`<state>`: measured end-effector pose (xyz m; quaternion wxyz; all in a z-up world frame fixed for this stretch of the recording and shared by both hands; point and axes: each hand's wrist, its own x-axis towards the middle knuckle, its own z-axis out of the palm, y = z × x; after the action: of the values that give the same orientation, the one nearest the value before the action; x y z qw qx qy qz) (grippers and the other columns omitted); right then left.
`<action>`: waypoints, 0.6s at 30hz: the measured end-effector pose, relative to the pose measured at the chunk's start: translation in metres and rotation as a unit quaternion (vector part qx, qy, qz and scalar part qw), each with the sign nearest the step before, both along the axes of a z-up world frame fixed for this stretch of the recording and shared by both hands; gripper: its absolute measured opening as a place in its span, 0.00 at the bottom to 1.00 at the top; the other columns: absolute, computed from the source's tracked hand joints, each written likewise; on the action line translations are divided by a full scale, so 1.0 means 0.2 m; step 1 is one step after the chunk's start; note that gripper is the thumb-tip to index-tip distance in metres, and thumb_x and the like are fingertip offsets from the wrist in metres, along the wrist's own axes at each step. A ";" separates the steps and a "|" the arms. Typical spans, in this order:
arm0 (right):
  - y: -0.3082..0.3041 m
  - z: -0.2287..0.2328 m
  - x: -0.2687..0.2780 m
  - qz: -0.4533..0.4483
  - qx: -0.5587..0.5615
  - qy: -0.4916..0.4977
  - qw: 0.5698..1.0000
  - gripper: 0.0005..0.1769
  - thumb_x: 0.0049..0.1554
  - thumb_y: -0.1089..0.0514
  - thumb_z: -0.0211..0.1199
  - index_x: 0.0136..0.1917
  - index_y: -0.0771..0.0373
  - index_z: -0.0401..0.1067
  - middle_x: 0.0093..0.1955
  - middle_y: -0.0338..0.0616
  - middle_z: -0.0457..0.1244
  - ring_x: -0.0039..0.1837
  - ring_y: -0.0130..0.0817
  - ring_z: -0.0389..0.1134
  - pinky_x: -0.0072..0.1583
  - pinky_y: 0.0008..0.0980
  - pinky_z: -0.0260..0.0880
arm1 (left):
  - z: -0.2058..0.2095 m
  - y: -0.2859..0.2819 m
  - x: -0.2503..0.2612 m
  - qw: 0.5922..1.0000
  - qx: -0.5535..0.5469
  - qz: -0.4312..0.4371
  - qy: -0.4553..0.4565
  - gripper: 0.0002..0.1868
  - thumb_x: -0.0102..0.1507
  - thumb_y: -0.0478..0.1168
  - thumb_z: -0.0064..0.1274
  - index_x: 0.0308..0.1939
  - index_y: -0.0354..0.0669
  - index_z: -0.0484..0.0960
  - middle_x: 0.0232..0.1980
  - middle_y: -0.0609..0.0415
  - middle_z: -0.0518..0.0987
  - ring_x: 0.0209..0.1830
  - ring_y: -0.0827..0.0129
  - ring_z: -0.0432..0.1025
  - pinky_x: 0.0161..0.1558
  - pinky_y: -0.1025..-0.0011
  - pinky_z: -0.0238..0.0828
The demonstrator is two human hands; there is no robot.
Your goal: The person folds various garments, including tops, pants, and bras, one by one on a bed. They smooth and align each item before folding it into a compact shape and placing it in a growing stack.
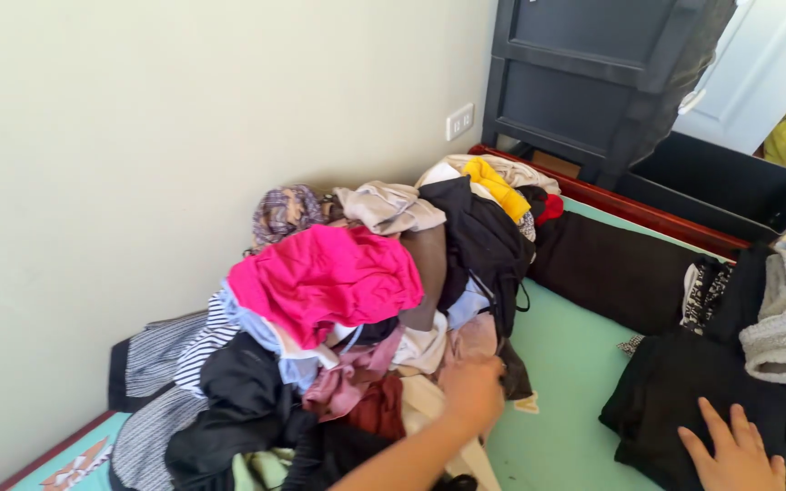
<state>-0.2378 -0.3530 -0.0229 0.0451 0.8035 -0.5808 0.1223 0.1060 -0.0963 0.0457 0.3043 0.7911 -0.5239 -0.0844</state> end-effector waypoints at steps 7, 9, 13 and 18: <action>0.35 0.16 -0.01 0.102 -0.030 -0.139 0.985 0.42 0.47 0.41 0.69 0.74 0.48 0.68 0.80 0.68 0.52 0.80 0.60 0.53 0.74 0.48 0.57 | 0.06 0.28 0.58 0.901 0.015 0.057 -0.430 0.18 0.56 0.41 0.51 0.51 0.45 0.80 0.57 0.50 0.77 0.63 0.57 0.67 0.64 0.45 0.56; 0.44 0.25 0.02 0.126 -0.009 -0.153 0.980 0.38 0.47 0.44 0.69 0.71 0.48 0.70 0.79 0.65 0.52 0.78 0.59 0.55 0.72 0.46 0.60 | 0.06 0.27 0.64 0.913 0.050 0.028 -0.403 0.13 0.62 0.40 0.51 0.49 0.46 0.81 0.53 0.52 0.80 0.62 0.58 0.69 0.68 0.49 0.56; 0.66 0.48 0.11 0.070 0.105 -0.188 0.974 0.29 0.51 0.47 0.67 0.67 0.49 0.73 0.81 0.51 0.54 0.58 0.51 0.71 0.62 0.42 0.70 | 0.21 0.21 0.61 0.933 0.048 0.020 -0.355 0.05 0.63 0.38 0.51 0.41 0.50 0.81 0.45 0.53 0.83 0.54 0.60 0.75 0.64 0.56 0.61; 0.95 0.92 0.26 0.204 0.104 -0.207 0.951 0.20 0.52 0.50 0.66 0.58 0.53 0.78 0.59 0.43 0.70 0.59 0.42 0.73 0.60 0.36 0.71 | 0.76 0.30 0.41 0.983 -0.078 -0.032 -0.162 0.11 0.59 0.35 0.50 0.46 0.44 0.74 0.42 0.44 0.82 0.44 0.46 0.76 0.45 0.50 0.71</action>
<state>-0.1853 -0.1622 0.1609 -0.1857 0.8623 -0.4104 0.2315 0.1872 -0.0359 0.1986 0.2734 0.7511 -0.5961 0.0765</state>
